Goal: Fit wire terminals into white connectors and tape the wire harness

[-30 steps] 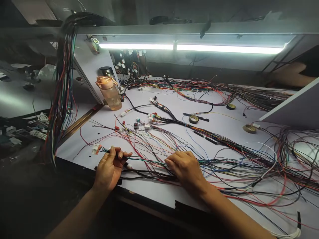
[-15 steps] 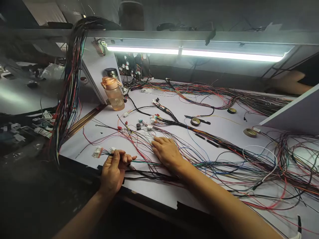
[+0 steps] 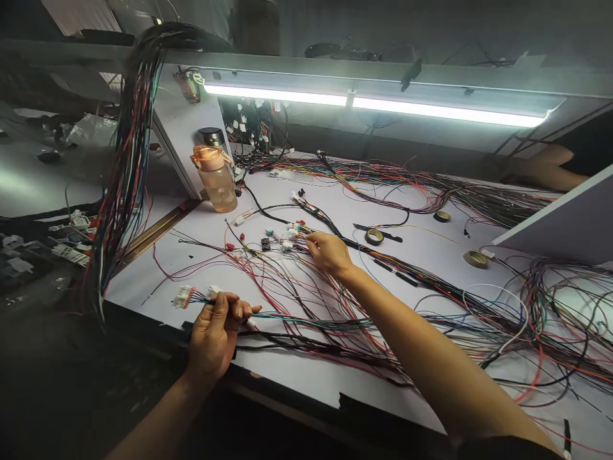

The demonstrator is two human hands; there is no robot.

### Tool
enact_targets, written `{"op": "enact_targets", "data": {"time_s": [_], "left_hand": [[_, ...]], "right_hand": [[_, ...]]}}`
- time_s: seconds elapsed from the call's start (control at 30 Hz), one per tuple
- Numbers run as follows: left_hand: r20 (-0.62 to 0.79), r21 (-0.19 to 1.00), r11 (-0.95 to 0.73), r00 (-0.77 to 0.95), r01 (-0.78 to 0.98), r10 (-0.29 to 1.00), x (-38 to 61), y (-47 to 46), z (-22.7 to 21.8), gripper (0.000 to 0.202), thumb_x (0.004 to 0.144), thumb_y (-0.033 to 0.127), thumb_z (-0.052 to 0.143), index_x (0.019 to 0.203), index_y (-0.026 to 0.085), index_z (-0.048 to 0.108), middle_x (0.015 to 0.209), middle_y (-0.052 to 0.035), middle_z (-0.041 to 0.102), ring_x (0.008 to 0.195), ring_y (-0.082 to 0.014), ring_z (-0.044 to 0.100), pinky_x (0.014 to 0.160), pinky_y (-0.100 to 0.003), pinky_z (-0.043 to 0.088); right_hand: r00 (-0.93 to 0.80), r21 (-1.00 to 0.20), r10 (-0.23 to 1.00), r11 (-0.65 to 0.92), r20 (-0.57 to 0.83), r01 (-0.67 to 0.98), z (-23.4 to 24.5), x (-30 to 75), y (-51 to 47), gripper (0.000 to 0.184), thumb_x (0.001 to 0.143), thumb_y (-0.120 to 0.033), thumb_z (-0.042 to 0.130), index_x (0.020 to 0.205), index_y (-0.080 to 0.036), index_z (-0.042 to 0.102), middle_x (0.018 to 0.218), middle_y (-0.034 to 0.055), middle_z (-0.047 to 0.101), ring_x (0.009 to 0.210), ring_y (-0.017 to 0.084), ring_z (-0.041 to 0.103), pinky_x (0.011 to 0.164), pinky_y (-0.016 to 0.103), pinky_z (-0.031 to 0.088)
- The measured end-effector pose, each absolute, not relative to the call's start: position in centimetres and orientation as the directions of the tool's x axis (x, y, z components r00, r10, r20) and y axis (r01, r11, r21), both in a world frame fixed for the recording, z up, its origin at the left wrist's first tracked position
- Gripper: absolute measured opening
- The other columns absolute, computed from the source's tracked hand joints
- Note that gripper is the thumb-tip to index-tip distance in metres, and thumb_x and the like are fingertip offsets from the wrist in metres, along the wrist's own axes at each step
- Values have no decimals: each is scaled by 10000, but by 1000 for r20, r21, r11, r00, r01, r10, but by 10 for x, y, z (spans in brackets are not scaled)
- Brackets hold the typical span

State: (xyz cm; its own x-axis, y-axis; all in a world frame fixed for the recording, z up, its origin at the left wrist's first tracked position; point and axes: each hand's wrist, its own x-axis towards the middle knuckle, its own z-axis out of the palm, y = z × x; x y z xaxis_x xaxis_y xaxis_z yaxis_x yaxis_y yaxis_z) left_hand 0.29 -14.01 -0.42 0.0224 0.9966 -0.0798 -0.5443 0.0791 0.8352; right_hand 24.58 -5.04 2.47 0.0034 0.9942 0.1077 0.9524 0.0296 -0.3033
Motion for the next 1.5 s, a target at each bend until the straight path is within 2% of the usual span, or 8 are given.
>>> {"op": "enact_targets", "data": {"time_s": [0.2,0.43,0.73,0.83,1.07,1.17,1.3,1.5], "left_hand": [[-93,838,87,16,-539,995,2,-141,-5,259,890,426,560,838,177,606,617,38,471,656,-128,566,800,-420,557],[-129,834,115,12,-539,992,1,-139,-5,302,824,476,638,824,174,611,608,32,495,673,-132,568,802,-384,560],[-158,826,130,-4,-549,987,2,-140,-4,318,795,478,670,811,167,605,620,30,509,657,-133,561,766,-374,564],[-157,825,126,-10,-551,988,2,-141,-4,325,777,480,688,808,168,602,621,33,505,649,-130,560,777,-386,564],[-134,830,111,-2,-546,991,3,-141,-2,319,797,483,665,810,171,599,610,41,486,634,-127,555,776,-397,562],[-127,833,110,7,-542,992,2,-141,-3,301,820,469,644,812,172,596,615,39,489,640,-127,554,789,-404,558],[-121,838,106,7,-535,993,1,-141,-4,300,833,467,628,805,171,592,609,41,475,630,-125,548,786,-410,559],[-117,839,103,8,-534,993,4,-141,1,299,812,465,653,805,171,601,596,38,484,625,-131,555,763,-406,565]], "right_hand": [[-94,-203,995,96,20,974,31,201,-12,273,922,-333,455,1021,-247,694,1078,63,702,999,221,625,760,291,410],[-66,-95,991,55,-116,994,45,167,18,362,823,-472,623,993,-160,691,1062,145,699,1076,281,591,955,412,320],[-61,-222,955,-6,-291,975,44,166,36,158,795,-347,650,855,-220,721,849,55,736,903,217,652,992,445,278],[-73,-287,964,-3,-256,958,44,171,36,146,825,-277,593,884,-223,714,763,36,727,875,207,648,963,435,302],[-245,-434,969,207,-34,877,40,189,18,248,902,-415,521,1013,-273,693,982,-13,718,916,152,624,917,308,348],[-329,-444,944,296,1,846,30,185,8,195,869,-372,590,972,-271,721,1023,-6,711,932,151,627,867,261,381],[-309,-448,947,315,89,837,24,190,2,296,944,-319,477,1176,-252,649,1243,28,626,1075,128,580,882,213,388],[-142,-402,988,154,59,903,27,235,-9,357,975,-339,375,1085,-190,680,968,44,712,866,155,628,758,237,422]]}}
